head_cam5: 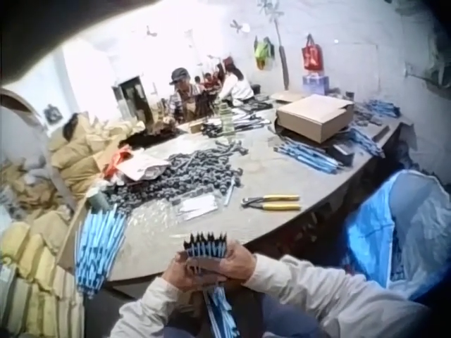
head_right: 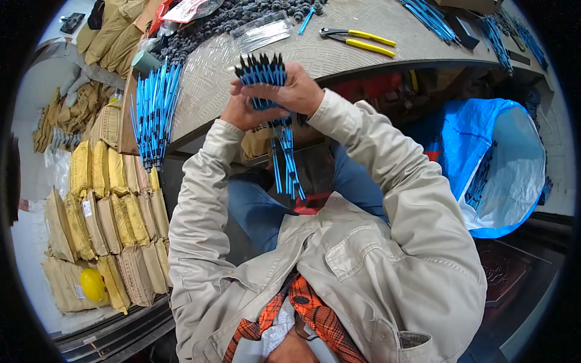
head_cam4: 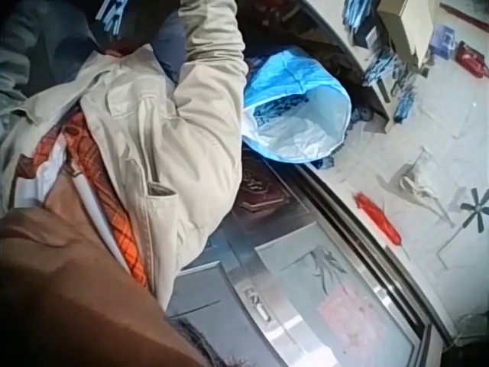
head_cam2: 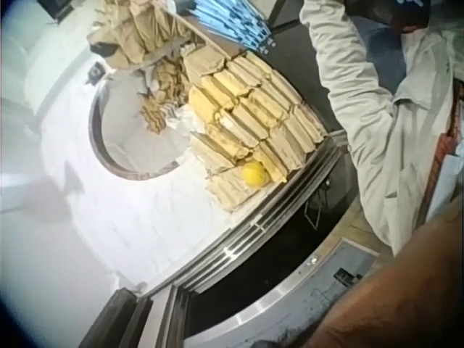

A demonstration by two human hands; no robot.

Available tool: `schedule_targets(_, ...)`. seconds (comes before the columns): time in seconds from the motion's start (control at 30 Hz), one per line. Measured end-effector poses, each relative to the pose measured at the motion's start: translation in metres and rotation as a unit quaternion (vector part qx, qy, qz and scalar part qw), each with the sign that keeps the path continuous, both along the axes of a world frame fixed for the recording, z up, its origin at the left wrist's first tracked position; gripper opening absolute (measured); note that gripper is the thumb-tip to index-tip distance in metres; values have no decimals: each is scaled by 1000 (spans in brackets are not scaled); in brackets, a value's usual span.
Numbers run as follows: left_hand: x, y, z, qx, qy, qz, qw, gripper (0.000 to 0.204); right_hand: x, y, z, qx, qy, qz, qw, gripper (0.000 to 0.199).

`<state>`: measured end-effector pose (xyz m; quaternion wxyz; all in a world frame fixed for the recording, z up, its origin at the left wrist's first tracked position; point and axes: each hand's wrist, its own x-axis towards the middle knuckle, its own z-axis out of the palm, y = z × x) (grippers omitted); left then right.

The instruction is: Assembling a wire harness by inserting blue cables into a central hub and securing them.

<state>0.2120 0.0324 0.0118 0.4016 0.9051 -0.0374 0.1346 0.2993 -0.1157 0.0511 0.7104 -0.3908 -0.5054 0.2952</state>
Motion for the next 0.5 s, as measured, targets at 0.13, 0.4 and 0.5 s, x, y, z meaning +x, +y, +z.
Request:
schedule_targets(0.13,-10,-66,45,-185,-38,-60,980,34,-16,-43,37,104,-12,-30,994,26)
schedule_targets(0.4,-33,-182,-78,-430,195,17,882,30,-20,-121,-34,-167,194,-86,963,25)
schedule_targets(0.5,-52,-183,-130,-369,106,-35,923,31,-26,-123,-63,-189,237,-80,950,25)
